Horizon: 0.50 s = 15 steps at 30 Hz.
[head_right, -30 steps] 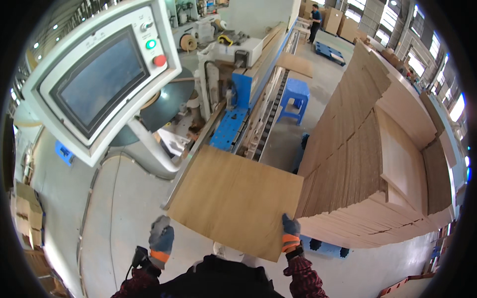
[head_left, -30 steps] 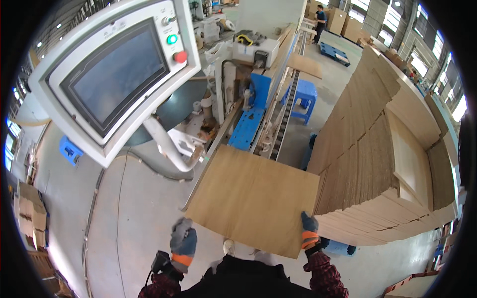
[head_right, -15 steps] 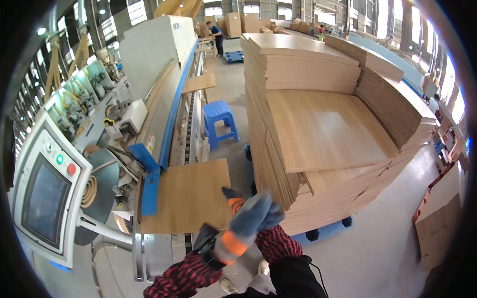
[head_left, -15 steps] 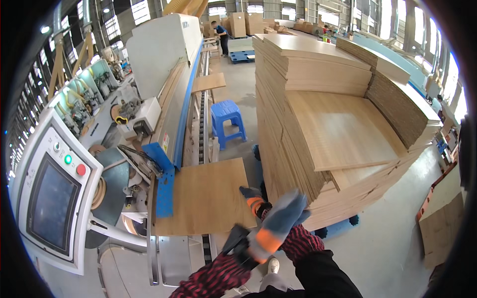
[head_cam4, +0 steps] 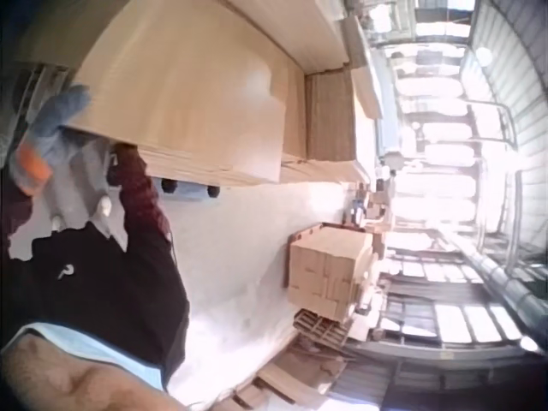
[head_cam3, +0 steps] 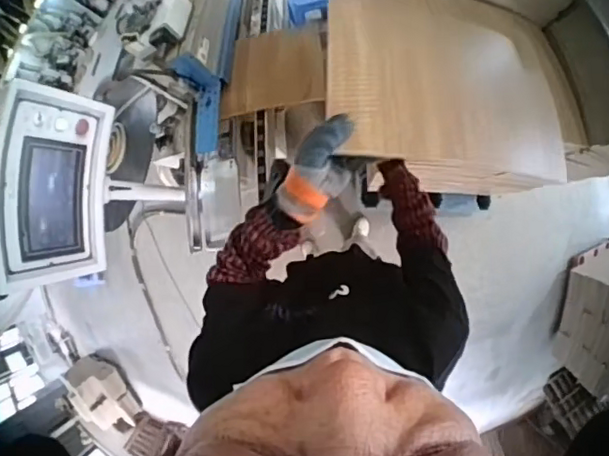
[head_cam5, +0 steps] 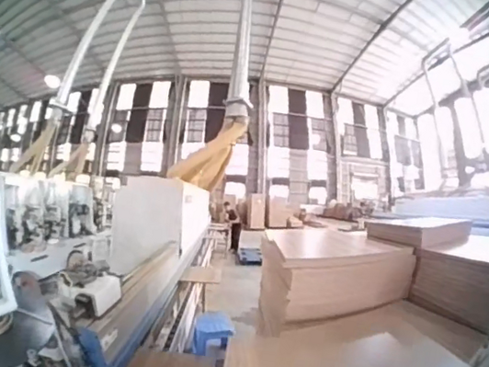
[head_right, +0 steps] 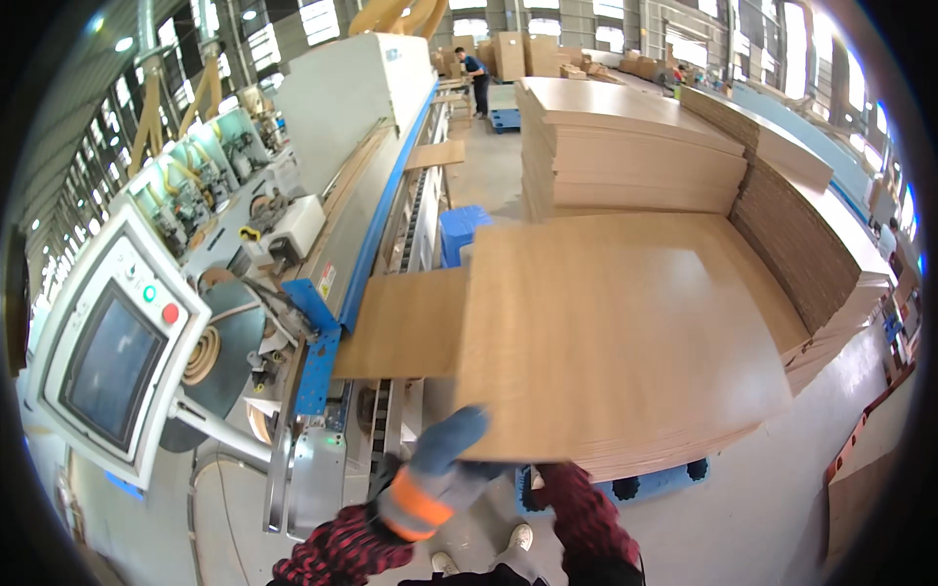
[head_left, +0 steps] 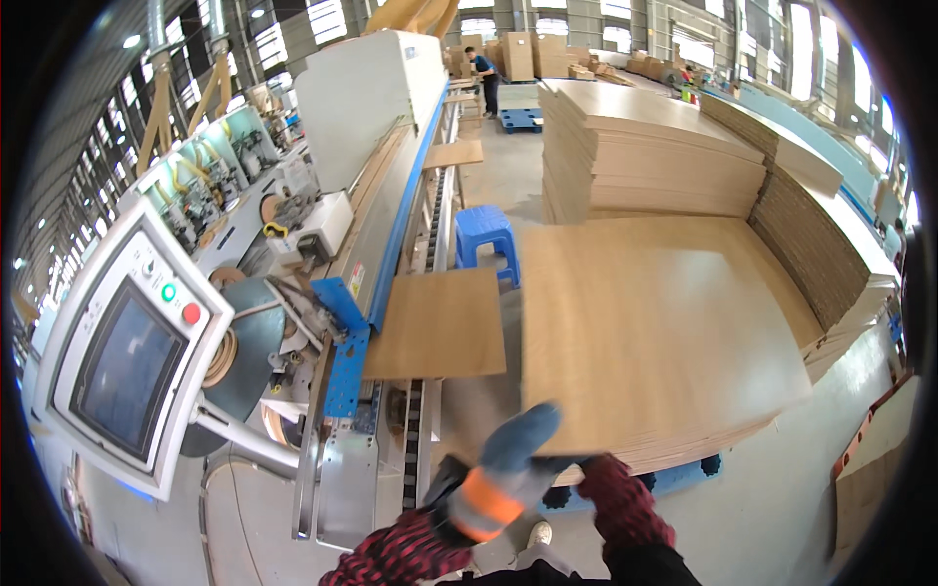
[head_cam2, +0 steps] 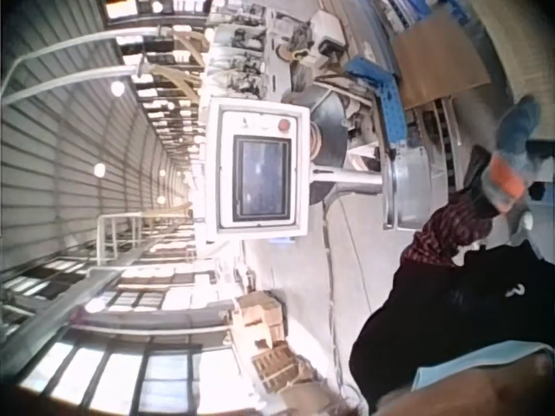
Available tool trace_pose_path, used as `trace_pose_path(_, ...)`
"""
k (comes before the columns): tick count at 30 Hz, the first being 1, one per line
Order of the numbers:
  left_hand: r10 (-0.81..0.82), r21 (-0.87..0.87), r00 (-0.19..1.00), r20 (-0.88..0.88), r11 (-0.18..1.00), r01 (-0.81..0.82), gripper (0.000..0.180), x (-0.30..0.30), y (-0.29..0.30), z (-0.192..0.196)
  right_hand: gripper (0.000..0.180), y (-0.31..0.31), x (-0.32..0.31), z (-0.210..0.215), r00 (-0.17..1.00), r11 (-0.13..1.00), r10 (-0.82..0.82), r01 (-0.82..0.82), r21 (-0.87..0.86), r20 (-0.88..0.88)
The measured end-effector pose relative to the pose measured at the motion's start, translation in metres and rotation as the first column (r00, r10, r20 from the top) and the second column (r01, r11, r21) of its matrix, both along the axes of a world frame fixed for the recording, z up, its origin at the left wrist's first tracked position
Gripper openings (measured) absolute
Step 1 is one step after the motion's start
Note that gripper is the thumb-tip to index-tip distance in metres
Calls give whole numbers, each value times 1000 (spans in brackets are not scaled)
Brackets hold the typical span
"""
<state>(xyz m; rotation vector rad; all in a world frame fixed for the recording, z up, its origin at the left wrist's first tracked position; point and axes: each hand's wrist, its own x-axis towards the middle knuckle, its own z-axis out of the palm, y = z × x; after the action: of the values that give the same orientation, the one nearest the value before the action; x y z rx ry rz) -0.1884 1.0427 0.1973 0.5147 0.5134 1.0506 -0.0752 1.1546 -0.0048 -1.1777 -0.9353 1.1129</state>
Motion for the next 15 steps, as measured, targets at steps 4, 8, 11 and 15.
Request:
trace_pose_path(4, 42, -147, 999, 32, 988, -37, 39, -118, -84, 9, 35, -113, 60, 21, 977, 995, 34, -54, -88, -209)
trace_pose_path(8, 281, -58, 941, -186, 953, -296, 50, -193, -149, -35, 36, -198, 105, 55, 938, 977, 67, -131, -170, -341)
trace_pose_path(11, 120, -218, 989, 83, 971, -100, 59, -239, -179, -77, 37, -227, 126, 90, 881, 944, 123, -245, -219, -457)
trace_pose_path(15, 178, -333, 982, 59, 931, -149, 59, -274, -223, -124, 38, -225, 115, 121, 612, 801, 209, -555, -226, -763)
